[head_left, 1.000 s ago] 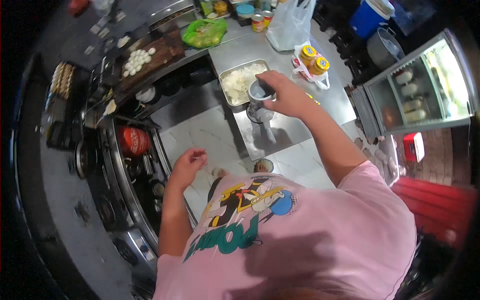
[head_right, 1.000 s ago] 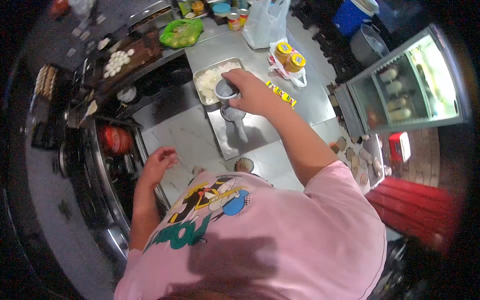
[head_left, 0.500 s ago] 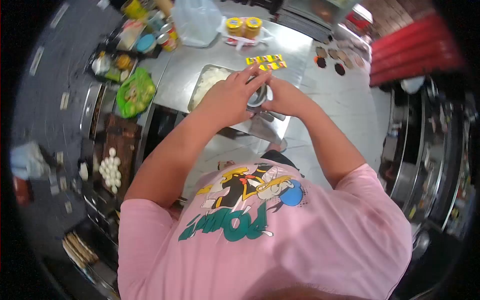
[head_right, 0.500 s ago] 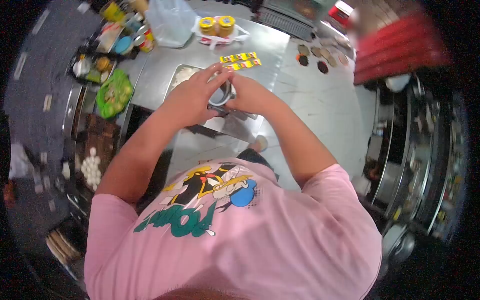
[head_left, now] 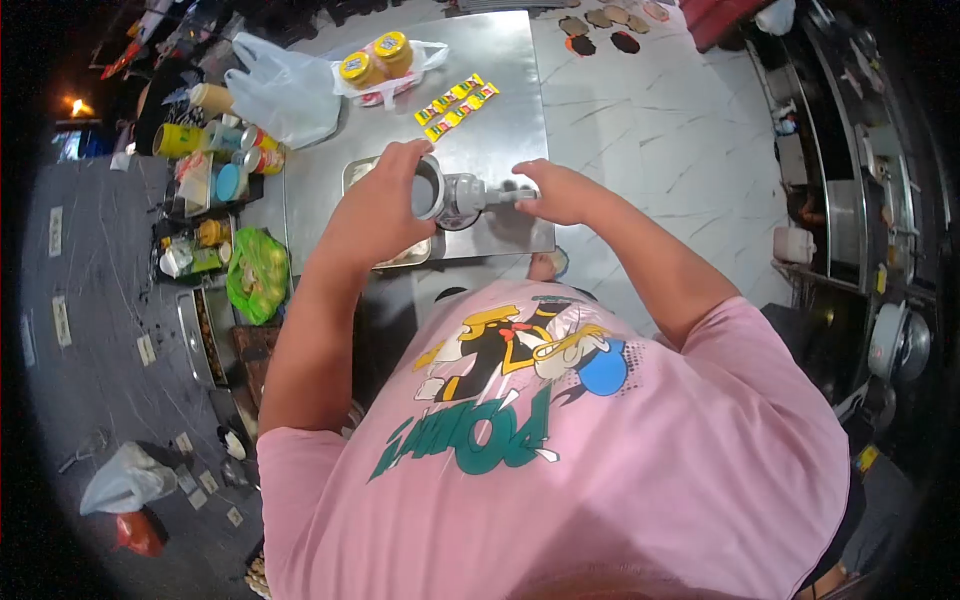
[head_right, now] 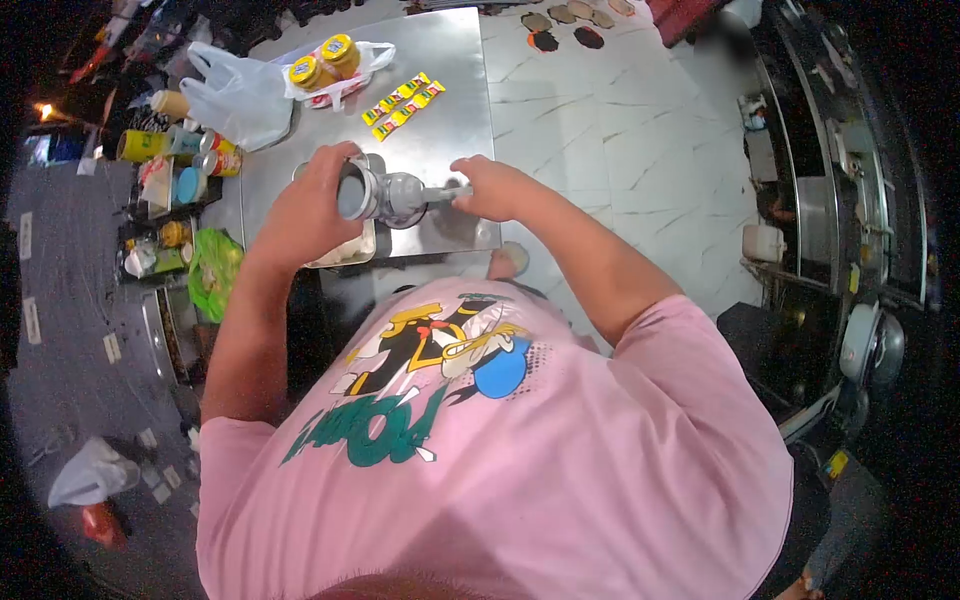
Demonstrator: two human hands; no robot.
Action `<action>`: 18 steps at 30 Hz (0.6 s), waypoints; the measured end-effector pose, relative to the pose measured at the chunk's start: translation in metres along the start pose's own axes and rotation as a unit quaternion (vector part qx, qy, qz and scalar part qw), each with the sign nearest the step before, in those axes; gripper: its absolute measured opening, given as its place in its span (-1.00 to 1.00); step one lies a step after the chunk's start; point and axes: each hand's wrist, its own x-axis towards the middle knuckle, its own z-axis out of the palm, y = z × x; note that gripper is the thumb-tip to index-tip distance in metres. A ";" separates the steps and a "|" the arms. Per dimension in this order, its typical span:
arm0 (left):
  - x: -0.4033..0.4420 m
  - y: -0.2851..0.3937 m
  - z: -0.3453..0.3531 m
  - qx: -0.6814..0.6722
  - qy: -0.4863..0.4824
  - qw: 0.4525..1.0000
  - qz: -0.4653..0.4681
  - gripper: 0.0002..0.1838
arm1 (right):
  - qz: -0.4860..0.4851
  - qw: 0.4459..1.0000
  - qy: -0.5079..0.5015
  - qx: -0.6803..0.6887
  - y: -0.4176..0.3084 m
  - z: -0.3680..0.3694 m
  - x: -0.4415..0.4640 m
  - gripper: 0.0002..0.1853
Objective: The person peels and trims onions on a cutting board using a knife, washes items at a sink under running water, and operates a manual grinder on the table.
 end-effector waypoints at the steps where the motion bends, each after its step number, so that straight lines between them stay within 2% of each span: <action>1: 0.002 -0.001 -0.001 -0.002 -0.006 1.000 0.004 -0.22 | 0.015 1.000 -0.016 -0.002 0.003 0.007 0.002 -0.23; 3: 0.005 -0.008 -0.005 0.029 -0.077 0.996 0.017 -0.15 | 0.034 0.999 -0.030 0.002 0.010 0.019 0.006 -0.27; 6: 0.010 -0.019 -0.005 0.033 -0.080 0.995 0.052 -0.23 | 0.056 0.998 -0.037 0.014 0.016 0.042 0.005 -0.37; 9: 0.014 -0.025 -0.006 0.038 -0.098 0.992 0.069 -0.29 | 0.047 0.993 0.105 -0.037 0.019 0.067 0.001 -0.35; 16: 0.029 -0.052 0.003 0.055 -0.091 0.984 0.145 -0.19 | 0.136 0.970 0.201 0.019 0.005 0.096 -0.013 -0.37; 18: 0.034 -0.052 0.003 0.071 -0.108 0.980 0.154 -0.14 | 0.224 0.933 0.166 0.226 -0.008 0.096 -0.015 -0.41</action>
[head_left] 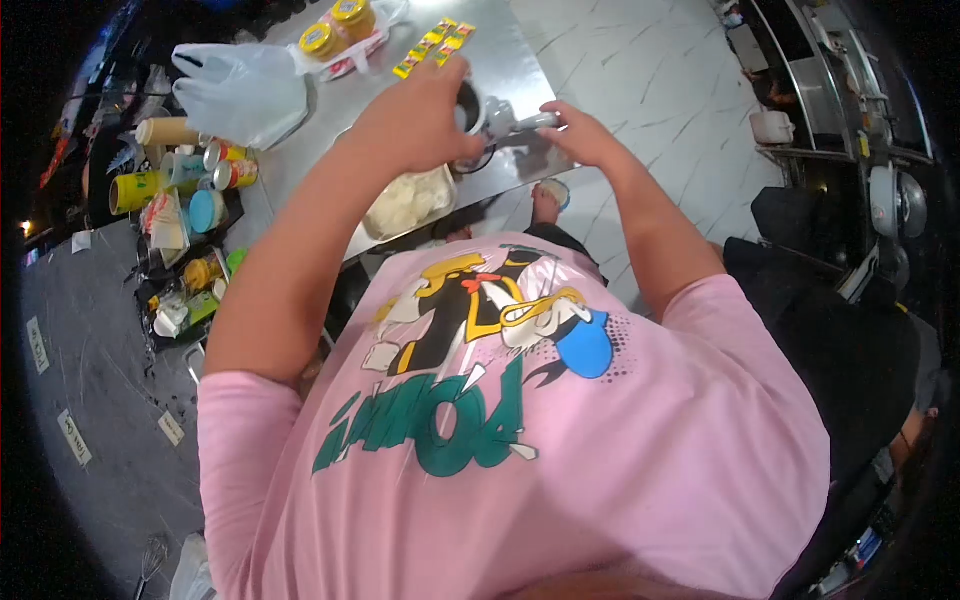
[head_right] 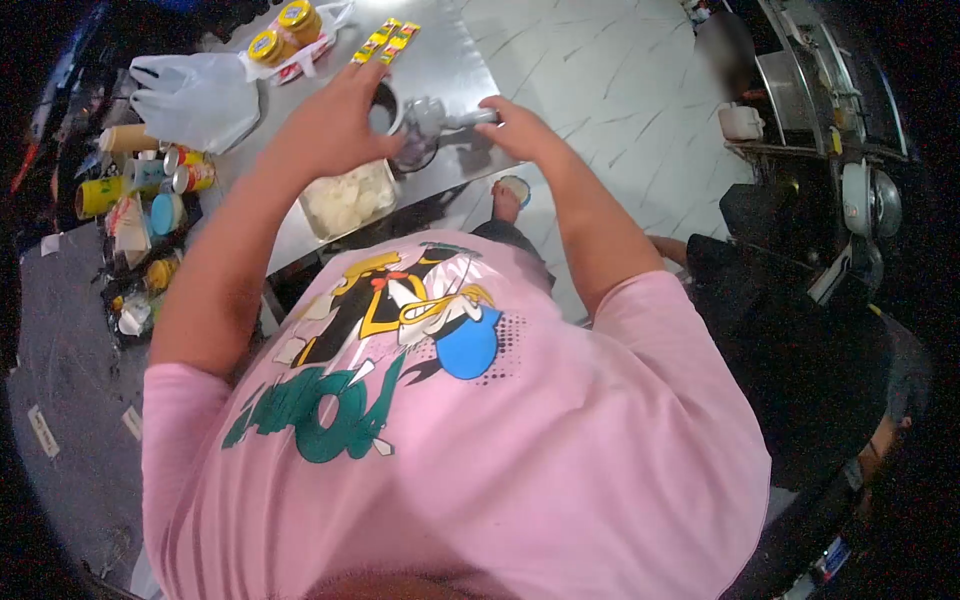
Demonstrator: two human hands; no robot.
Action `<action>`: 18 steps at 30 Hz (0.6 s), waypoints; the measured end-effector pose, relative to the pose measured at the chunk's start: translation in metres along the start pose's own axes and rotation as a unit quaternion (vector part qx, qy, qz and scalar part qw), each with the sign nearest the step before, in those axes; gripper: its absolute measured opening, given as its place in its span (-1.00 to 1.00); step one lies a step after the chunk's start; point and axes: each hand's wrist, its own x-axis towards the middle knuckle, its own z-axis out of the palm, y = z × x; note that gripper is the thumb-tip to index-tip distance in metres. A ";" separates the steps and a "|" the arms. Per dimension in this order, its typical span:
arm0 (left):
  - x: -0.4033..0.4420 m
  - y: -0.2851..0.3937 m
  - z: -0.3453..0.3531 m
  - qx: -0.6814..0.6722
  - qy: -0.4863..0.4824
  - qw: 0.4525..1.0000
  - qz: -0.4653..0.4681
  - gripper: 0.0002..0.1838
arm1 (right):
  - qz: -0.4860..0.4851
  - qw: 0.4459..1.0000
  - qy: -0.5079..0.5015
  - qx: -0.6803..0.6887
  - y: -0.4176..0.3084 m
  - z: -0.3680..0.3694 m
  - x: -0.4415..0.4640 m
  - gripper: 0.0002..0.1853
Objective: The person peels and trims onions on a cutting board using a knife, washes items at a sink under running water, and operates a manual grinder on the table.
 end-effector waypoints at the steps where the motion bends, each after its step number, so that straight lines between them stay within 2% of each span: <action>1: 0.000 -0.004 0.000 -0.002 -0.006 1.000 0.012 -0.13 | -0.024 0.998 0.060 0.013 0.010 0.013 0.000 -0.50; 2: -0.001 -0.006 0.001 -0.002 -0.006 1.000 0.014 -0.13 | -0.023 0.998 0.062 0.013 0.012 0.019 0.000 -0.50; 4: 0.000 -0.007 0.004 -0.007 0.024 0.999 0.032 -0.13 | 0.016 0.992 0.050 0.116 0.014 0.021 -0.008 -0.59; 8: 0.001 -0.008 0.003 -0.021 0.004 1.000 0.015 0.03 | 0.038 0.985 0.025 0.164 0.015 0.015 -0.035 -0.66; 12: 0.002 -0.007 0.004 0.010 -0.003 1.000 0.007 0.07 | 0.051 0.976 -0.047 0.205 0.008 0.003 -0.057 -0.74; 14: 0.006 -0.010 0.015 0.027 0.052 0.997 0.039 -0.16 | 0.045 0.972 -0.069 0.221 -0.006 -0.001 -0.070 -0.78; 16: 0.008 -0.011 0.013 0.028 0.032 0.999 0.025 -0.15 | 0.023 0.960 -0.114 0.253 -0.024 -0.009 -0.085 -0.79; 18: 0.008 -0.011 0.012 0.027 0.002 1.000 0.010 0.02 | -0.009 0.949 -0.137 0.282 -0.041 -0.018 -0.094 -0.78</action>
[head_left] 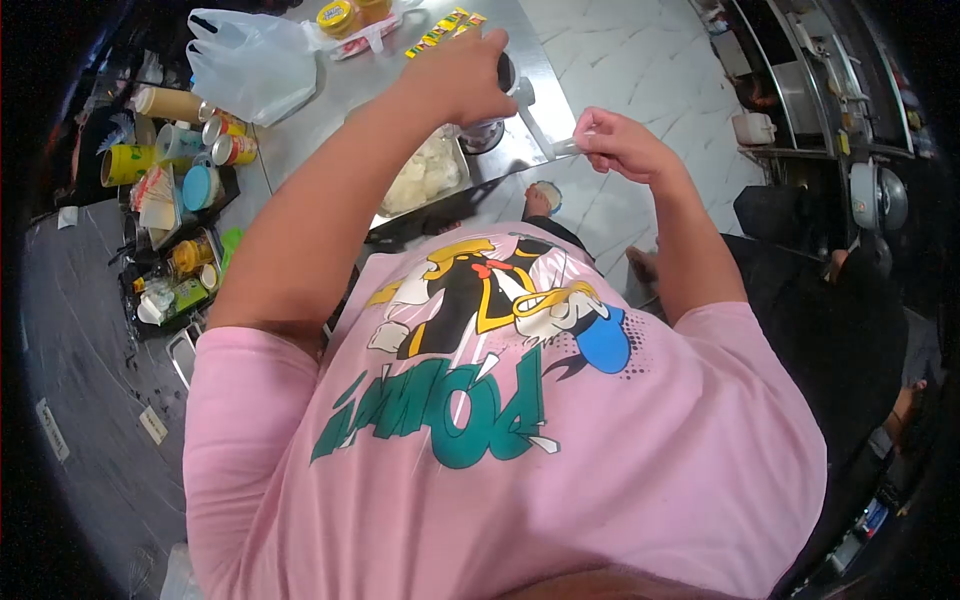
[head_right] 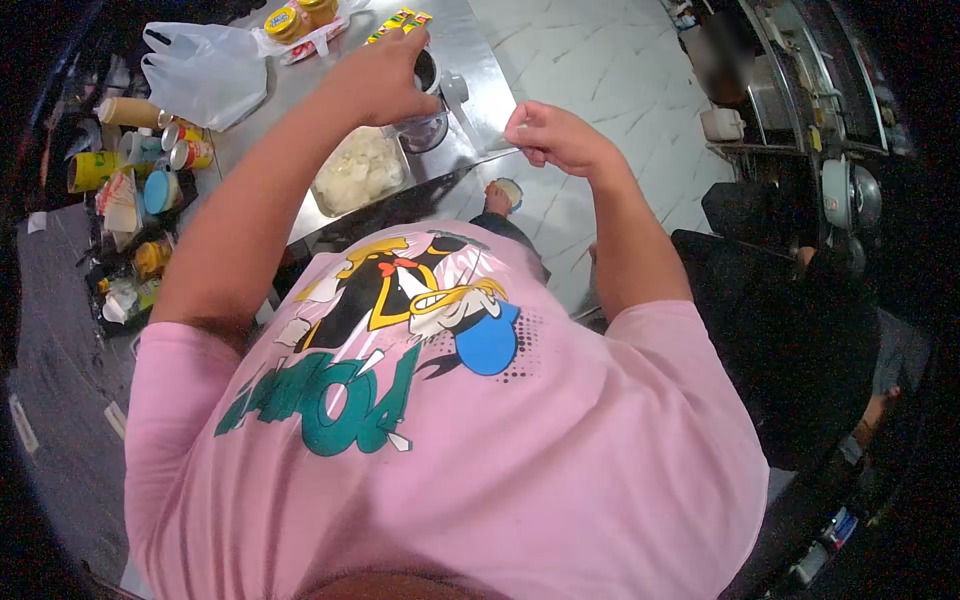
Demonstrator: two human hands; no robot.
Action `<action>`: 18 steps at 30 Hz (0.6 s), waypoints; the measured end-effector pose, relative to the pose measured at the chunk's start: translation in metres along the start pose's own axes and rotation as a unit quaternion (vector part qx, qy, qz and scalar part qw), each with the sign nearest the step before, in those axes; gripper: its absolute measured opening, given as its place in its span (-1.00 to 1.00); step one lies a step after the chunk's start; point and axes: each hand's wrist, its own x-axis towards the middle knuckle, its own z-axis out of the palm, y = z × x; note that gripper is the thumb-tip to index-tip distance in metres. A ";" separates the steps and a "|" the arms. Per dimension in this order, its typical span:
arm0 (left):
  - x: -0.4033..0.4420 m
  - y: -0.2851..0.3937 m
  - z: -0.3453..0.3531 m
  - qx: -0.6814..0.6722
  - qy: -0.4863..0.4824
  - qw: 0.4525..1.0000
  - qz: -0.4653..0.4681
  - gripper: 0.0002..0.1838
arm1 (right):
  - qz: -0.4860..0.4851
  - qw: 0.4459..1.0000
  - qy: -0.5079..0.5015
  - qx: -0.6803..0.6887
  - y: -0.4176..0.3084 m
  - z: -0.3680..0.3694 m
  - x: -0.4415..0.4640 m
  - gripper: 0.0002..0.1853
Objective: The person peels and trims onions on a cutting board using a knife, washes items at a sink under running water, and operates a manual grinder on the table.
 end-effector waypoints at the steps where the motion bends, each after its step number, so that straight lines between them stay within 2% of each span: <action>1: -0.001 0.001 -0.004 -0.001 0.001 1.000 -0.003 0.02 | -0.030 0.999 -0.029 0.030 -0.011 -0.001 -0.002 -0.77; 4: -0.009 0.007 -0.009 -0.005 -0.009 1.000 -0.011 0.01 | -0.065 0.996 -0.039 -0.039 -0.053 -0.001 0.006 -0.74; 6: -0.010 0.006 -0.009 0.002 -0.020 1.000 -0.008 -0.01 | -0.079 0.996 -0.037 -0.035 -0.077 -0.005 0.023 -0.71; 8: -0.011 0.006 -0.006 0.005 -0.013 1.000 -0.023 -0.03 | -0.148 0.979 0.043 -0.135 -0.100 -0.006 0.044 -0.70; 9: -0.011 0.007 -0.005 0.007 -0.008 1.000 -0.029 -0.04 | -0.161 0.978 0.038 -0.129 -0.105 -0.015 0.062 -0.64; 14: -0.012 0.013 -0.007 0.003 -0.009 0.999 -0.035 -0.12 | -0.172 0.976 0.039 -0.125 -0.097 -0.045 0.136 -0.68; 16: -0.015 0.017 -0.007 0.006 0.008 0.999 -0.034 -0.16 | -0.175 0.930 0.129 -0.297 -0.073 -0.057 0.158 -0.49; 18: -0.014 0.021 -0.009 0.015 -0.012 0.999 -0.048 -0.18 | -0.092 0.916 0.116 -0.372 -0.043 -0.064 0.168 -0.45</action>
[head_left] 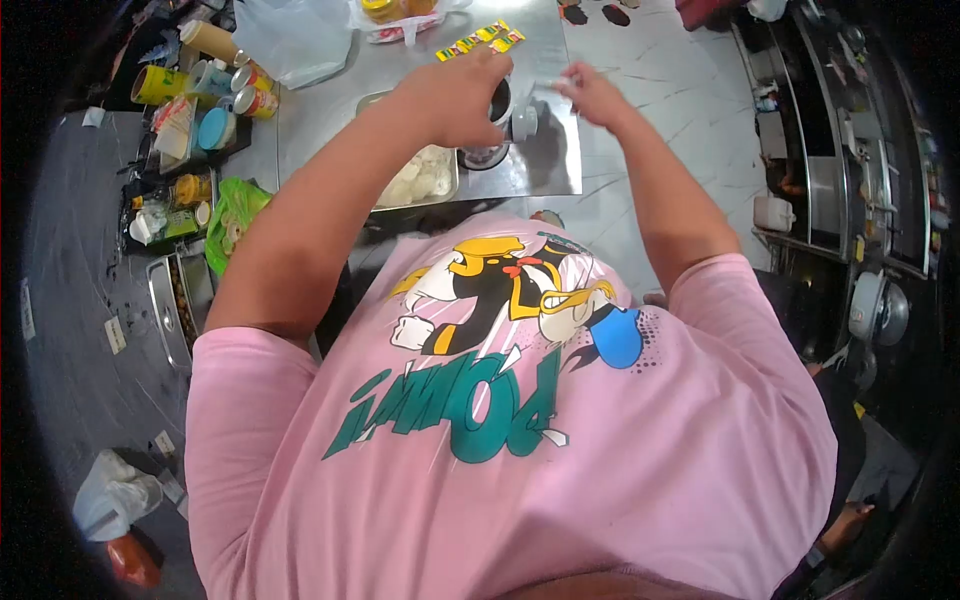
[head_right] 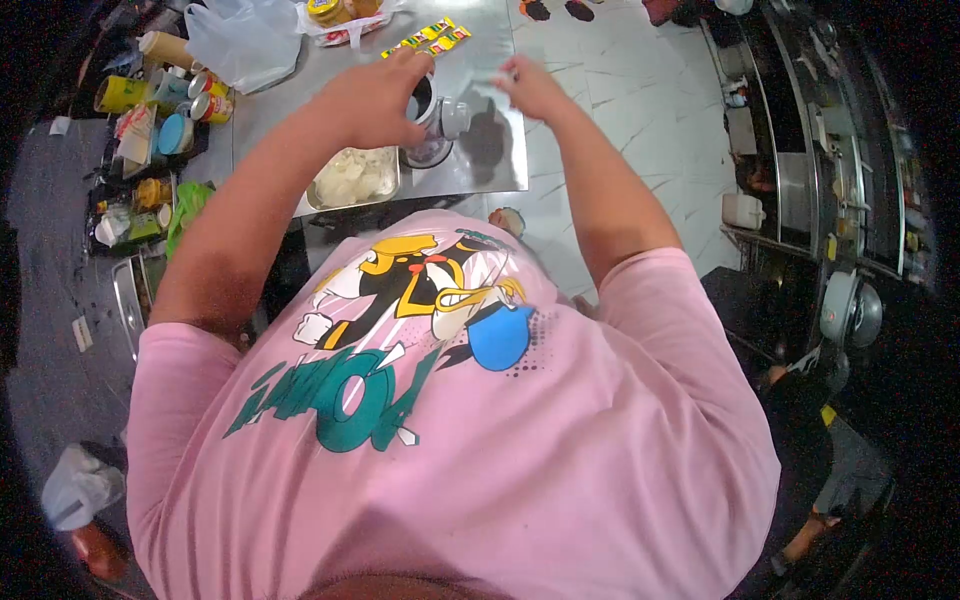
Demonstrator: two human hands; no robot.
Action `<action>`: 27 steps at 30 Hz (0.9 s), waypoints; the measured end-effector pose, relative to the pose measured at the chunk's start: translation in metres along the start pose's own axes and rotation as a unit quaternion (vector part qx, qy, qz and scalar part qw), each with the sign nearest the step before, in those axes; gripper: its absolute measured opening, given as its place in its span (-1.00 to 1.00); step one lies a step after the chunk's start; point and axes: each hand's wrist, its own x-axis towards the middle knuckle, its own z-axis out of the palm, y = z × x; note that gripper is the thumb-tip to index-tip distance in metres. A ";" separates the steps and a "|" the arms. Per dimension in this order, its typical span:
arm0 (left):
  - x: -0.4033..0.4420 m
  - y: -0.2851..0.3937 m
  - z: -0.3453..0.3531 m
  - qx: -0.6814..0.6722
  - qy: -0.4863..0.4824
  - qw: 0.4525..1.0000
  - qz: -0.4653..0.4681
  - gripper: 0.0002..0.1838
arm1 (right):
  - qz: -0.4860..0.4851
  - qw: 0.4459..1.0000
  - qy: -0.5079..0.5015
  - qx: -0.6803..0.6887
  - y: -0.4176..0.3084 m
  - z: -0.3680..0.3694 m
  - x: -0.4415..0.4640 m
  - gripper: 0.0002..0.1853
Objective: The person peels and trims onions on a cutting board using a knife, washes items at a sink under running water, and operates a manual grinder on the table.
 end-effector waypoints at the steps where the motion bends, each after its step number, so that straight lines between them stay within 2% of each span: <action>1: 0.001 0.000 0.002 0.000 0.002 1.000 -0.003 -0.18 | -0.002 0.999 -0.044 -0.025 0.029 0.015 0.001 -0.46; 2: 0.002 -0.002 0.007 -0.001 0.010 1.000 -0.001 -0.17 | -0.005 0.995 -0.087 -0.049 0.053 0.027 0.003 -0.47; 5: 0.000 -0.005 0.011 0.002 0.025 1.000 0.002 -0.16 | 0.003 0.981 -0.194 -0.020 0.062 0.038 -0.046 -0.50; 6: 0.000 -0.005 0.012 0.005 0.035 0.999 0.004 -0.15 | 0.002 0.972 -0.236 -0.015 0.054 0.031 -0.063 -0.50; 7: 0.000 -0.004 0.013 0.003 0.033 0.999 0.007 -0.15 | 0.005 0.972 -0.234 -0.014 0.043 0.025 -0.080 -0.50; 9: 0.001 -0.003 0.012 0.005 0.027 1.000 -0.011 -0.16 | 0.002 0.938 -0.346 0.007 0.008 0.011 -0.108 -0.53; 12: 0.002 -0.008 0.013 -0.009 0.021 1.000 -0.007 -0.14 | -0.043 0.928 -0.365 0.062 -0.040 -0.021 -0.125 -0.57; 15: 0.004 -0.006 0.013 -0.005 0.018 1.000 -0.005 -0.16 | -0.125 0.934 -0.308 0.131 -0.060 -0.039 -0.103 -0.62; 17: 0.005 -0.004 0.013 -0.004 0.009 1.000 -0.005 -0.17 | -0.149 0.955 -0.213 0.141 -0.074 -0.056 -0.076 -0.64; 19: 0.006 -0.003 0.011 0.001 0.003 1.000 -0.002 -0.18 | -0.141 0.963 -0.144 0.177 -0.086 -0.062 -0.057 -0.63; 22: 0.005 0.000 0.011 0.022 0.011 1.000 -0.001 -0.19 | -0.105 0.974 -0.085 0.181 -0.057 -0.049 -0.012 -0.60; 23: 0.005 0.002 0.009 0.017 0.004 1.000 -0.007 -0.18 | -0.095 0.989 -0.036 0.107 -0.034 -0.035 0.004 -0.53; 24: 0.006 0.003 0.008 0.012 -0.002 1.000 -0.013 -0.17 | -0.093 0.989 -0.033 0.111 -0.015 -0.023 0.011 -0.53; 26: 0.007 -0.001 0.013 0.009 0.002 1.000 -0.004 -0.17 | -0.046 0.998 -0.042 -0.022 0.018 -0.003 0.016 -0.47; 27: 0.007 -0.002 0.014 0.003 0.009 1.000 0.000 -0.16 | -0.083 0.991 -0.057 -0.092 0.042 0.012 0.011 -0.45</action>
